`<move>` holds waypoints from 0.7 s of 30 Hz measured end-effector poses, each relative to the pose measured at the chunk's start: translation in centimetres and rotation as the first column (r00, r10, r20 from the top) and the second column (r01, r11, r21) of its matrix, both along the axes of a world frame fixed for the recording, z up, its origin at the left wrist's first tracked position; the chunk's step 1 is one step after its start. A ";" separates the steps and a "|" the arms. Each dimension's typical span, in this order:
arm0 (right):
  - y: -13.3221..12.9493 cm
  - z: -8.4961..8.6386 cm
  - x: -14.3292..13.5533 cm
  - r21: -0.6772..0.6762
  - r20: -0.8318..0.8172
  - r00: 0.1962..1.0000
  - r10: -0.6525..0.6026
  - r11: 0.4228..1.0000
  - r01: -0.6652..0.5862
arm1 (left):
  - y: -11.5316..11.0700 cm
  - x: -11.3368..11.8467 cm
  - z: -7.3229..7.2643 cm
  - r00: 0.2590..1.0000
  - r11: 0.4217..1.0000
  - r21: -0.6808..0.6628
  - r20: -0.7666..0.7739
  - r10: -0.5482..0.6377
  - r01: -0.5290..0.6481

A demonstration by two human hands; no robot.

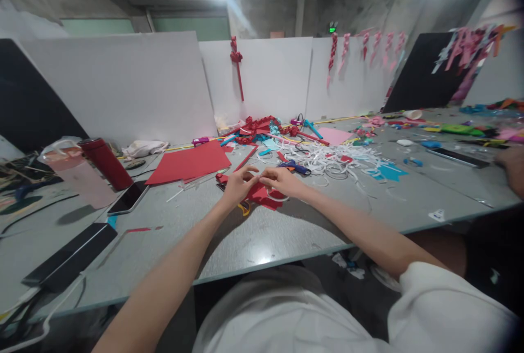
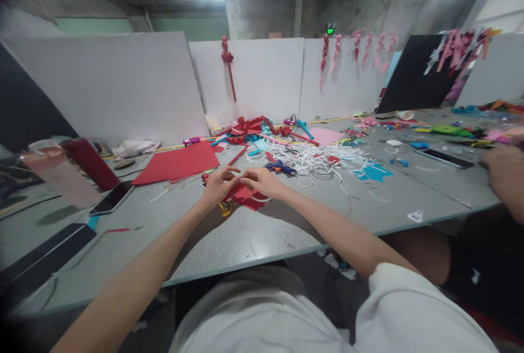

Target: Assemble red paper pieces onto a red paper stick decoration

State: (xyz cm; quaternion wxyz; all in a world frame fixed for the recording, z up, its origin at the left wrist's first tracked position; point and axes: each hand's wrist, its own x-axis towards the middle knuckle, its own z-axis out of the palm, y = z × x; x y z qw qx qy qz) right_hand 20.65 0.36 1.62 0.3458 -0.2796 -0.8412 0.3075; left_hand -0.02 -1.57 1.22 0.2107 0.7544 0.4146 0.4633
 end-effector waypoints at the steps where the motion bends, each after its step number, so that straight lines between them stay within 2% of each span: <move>1: 0.0 0.0 -0.1 -0.019 -0.022 1.000 -0.005 1.000 0.005 | 0.0 0.1 0.0 1.000 1.000 -0.011 0.006 -0.010 0.011; 4: 0.1 0.2 0.0 -0.054 -0.079 0.994 -0.071 0.996 0.067 | 0.3 0.0 -0.2 1.000 1.000 -0.020 0.010 -0.022 0.022; 8: 0.9 0.4 0.8 -0.033 -0.149 0.976 -0.157 0.988 0.154 | 1.2 -0.4 -0.9 0.999 0.999 -0.035 -0.017 -0.038 0.037; 12: 1.5 0.1 1.1 -0.028 -0.145 0.976 -0.162 0.987 0.160 | 1.6 -0.8 -1.2 0.998 0.998 -0.058 -0.051 -0.033 0.030; 16: 1.4 0.0 0.9 0.002 -0.118 0.981 -0.154 0.988 0.156 | 1.4 -0.8 -1.1 0.994 0.995 -0.067 -0.065 -0.082 0.078; 21: 1.8 0.1 1.1 -0.061 -0.165 0.961 -0.221 0.975 0.214 | 1.6 -0.6 -1.1 0.998 0.993 -0.103 0.035 -0.045 0.048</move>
